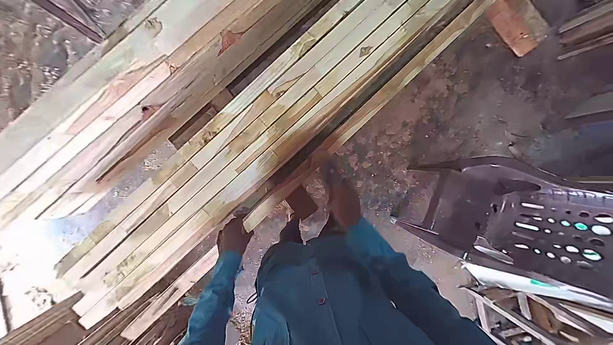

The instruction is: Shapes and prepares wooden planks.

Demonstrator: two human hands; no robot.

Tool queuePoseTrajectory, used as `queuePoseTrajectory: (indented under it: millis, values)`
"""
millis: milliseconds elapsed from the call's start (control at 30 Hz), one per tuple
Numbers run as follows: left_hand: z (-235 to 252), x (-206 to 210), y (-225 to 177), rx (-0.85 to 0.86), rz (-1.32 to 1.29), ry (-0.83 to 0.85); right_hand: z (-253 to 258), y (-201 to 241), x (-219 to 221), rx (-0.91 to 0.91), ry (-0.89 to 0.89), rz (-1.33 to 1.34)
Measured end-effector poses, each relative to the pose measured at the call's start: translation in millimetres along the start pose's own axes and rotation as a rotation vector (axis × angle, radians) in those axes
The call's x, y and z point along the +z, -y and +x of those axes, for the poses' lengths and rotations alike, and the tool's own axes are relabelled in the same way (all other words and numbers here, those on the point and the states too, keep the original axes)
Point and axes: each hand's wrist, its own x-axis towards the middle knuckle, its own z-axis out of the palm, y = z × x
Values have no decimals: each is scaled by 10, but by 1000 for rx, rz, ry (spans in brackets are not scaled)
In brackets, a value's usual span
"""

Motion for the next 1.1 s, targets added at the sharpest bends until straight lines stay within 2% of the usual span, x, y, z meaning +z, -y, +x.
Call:
queuePoseTrajectory:
  millis: [100, 167, 333, 400, 467, 533, 633, 700, 800, 867, 933, 967, 1067, 1100]
  values:
    - [-164, 210, -38, -2, 49, -112, 286, 87, -364, 117, -140, 79]
    - [-157, 225, -52, 20, 56, -181, 334, 302, -409, 170, -126, 109]
    - [-182, 150, -41, 28, 30, -136, -419, 904, 385, 103, 141, -17]
    - [-122, 211, -23, 54, 120, -171, -585, 910, 495, 58, 231, -86]
    - [-36, 267, 33, 98, 180, -166, -618, 754, 431, -16, 294, 6]
    - [-10, 150, 112, 156, 155, -51, -643, 506, 336, -51, 299, 223]
    - [-27, -243, 186, 252, 55, 213, -713, 134, 231, 38, 272, 661]
    - [43, -314, 274, 301, -58, 322, -759, -21, 165, 62, 258, 882]
    - [193, -162, 491, 381, -239, 391, -814, -168, 175, 68, 221, 1018]
    - [147, -131, 417, 333, -149, 352, -850, -217, 213, 74, 171, 1053]
    - [14, -117, 249, 216, -138, 363, -902, -258, 281, 77, 145, 1069]
    - [27, -85, 222, 153, -236, 395, -905, -261, 302, 68, 134, 1072]
    - [251, 179, 305, -40, -772, 672, -901, -227, 361, 37, 82, 1023]
    - [287, 202, 231, -49, -774, 599, -850, -207, 323, 27, 46, 971]
